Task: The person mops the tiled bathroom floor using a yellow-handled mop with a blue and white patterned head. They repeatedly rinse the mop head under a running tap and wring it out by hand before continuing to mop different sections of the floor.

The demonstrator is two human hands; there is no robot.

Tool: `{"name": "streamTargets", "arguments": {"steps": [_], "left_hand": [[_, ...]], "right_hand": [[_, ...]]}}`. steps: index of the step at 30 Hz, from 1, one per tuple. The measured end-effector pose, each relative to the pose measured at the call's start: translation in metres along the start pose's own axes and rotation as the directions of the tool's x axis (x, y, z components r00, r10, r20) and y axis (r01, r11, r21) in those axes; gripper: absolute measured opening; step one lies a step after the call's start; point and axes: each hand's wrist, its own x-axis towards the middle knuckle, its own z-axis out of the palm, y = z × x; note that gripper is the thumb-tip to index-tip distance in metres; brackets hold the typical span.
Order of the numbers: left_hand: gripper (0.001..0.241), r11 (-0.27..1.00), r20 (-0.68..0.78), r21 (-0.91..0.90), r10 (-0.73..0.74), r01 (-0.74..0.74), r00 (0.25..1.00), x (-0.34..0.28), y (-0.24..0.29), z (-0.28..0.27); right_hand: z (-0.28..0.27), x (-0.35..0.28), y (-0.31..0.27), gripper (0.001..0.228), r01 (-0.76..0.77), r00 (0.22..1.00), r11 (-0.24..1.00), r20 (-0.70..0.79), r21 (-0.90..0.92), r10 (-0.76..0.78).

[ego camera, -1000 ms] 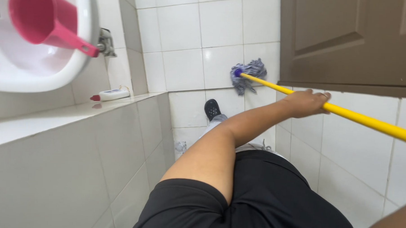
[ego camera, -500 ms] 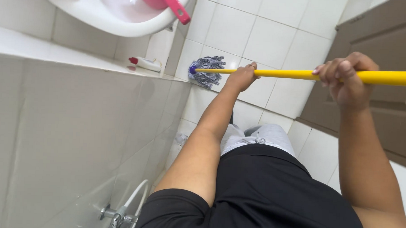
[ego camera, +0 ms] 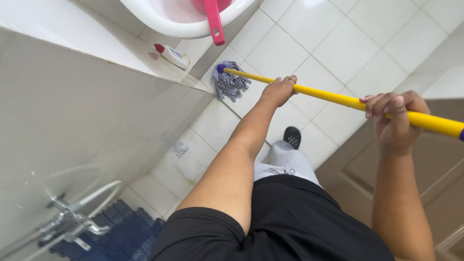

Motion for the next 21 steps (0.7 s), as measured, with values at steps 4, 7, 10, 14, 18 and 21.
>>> {"name": "streamTargets", "arguments": {"steps": [4,7,10,14,18,21], "left_hand": [[0.034,0.997,-0.057,-0.022,-0.073,0.072,0.996,0.054,0.024,0.02],[0.036,0.987,-0.071,-0.068,-0.151,0.146,0.986,0.062,0.044,0.029],[0.039,0.962,-0.054,-0.152,-0.237,0.227,0.97,0.047,0.061,0.024],[0.037,0.924,-0.053,-0.232,-0.324,0.304,0.945,0.026,0.065,0.028],[0.042,0.965,-0.196,-0.192,-0.213,0.176,0.957,0.016,0.083,0.029],[0.049,0.989,-0.27,-0.146,-0.054,0.015,0.961,0.004,0.112,0.019]], "right_hand": [[-0.043,0.031,0.0,0.039,0.013,0.998,0.997,0.066,-0.078,-0.008],[-0.084,0.046,0.012,0.039,-0.008,0.997,1.0,0.077,-0.015,0.009],[-0.108,0.063,0.02,0.041,-0.057,0.993,0.996,0.108,0.062,0.05],[-0.107,0.075,0.008,0.045,-0.044,0.972,0.999,0.232,-0.02,0.048],[-0.134,0.082,-0.024,0.04,-0.04,0.967,0.999,0.252,-0.014,0.042],[-0.186,0.079,-0.03,0.039,-0.089,0.972,0.995,0.22,0.035,0.079]]}}
